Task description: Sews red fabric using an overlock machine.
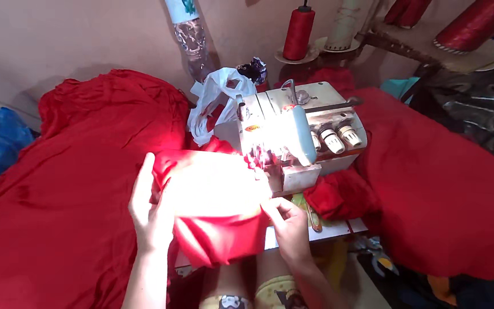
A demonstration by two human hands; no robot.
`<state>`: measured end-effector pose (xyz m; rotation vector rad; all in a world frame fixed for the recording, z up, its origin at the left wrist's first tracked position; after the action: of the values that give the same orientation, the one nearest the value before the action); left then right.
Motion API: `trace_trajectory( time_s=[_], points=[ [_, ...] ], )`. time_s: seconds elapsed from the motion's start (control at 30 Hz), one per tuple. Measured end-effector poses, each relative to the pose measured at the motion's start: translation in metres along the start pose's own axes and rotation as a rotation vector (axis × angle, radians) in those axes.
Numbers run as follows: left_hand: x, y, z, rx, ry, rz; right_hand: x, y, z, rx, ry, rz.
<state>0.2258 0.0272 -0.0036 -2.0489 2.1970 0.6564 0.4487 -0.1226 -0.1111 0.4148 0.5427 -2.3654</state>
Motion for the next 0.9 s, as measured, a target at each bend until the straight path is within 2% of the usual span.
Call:
trace_trajectory(
  time_s=[0.1, 0.2, 0.27, 0.33, 0.4, 0.43, 0.5, 0.63, 0.67, 0.77, 0.9],
  points=[
    [0.026, 0.012, 0.007, -0.246, -0.134, -0.05, 0.012, -0.003, -0.001, -0.011, -0.015, -0.037],
    [0.104, 0.032, 0.017, -0.273, -0.316, -0.153, 0.05, -0.007, -0.005, 0.01, -0.133, 0.051],
    [0.163, 0.027, 0.05, -0.255, -0.189, -0.02, 0.084, -0.002, -0.007, 0.051, -0.172, 0.083],
    [0.214, 0.01, 0.101, -0.228, 0.099, 0.159, 0.115, 0.011, -0.012, 0.091, -0.182, 0.091],
    [0.241, -0.009, 0.14, -0.234, 0.431, 0.286, 0.139, 0.028, -0.023, 0.18, -0.22, 0.088],
    [0.243, -0.019, 0.149, -0.246, 0.541, 0.332, 0.147, 0.036, -0.028, 0.215, -0.232, 0.084],
    [0.231, -0.036, 0.15, -0.3, 0.615, 0.334, 0.156, 0.048, -0.035, 0.239, -0.221, 0.067],
    [0.201, -0.04, 0.141, -0.253, 0.427, 0.033, 0.156, 0.062, -0.04, 0.284, -0.169, 0.056],
    [0.2, -0.036, 0.142, -0.258, 0.424, 0.001, 0.155, 0.064, -0.041, 0.294, -0.158, 0.055],
    [0.207, -0.019, 0.146, -0.295, 0.475, -0.004, 0.153, 0.068, -0.047, 0.302, -0.148, 0.063],
    [0.204, -0.001, 0.15, -0.278, 0.37, -0.042, 0.149, 0.069, -0.057, 0.29, -0.094, 0.066]
  ],
)
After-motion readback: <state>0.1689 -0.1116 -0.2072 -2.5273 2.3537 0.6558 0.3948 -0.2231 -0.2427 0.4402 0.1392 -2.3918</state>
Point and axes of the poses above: each hand's wrist, its own x-axis away from the middle knuckle, its own y-axis out of the back of the hand, z = x × y, the point moved 10 cm from there along -x, towards the middle knuckle, and after that the axes turned 15 degrees about y, right-handed, at the moved point
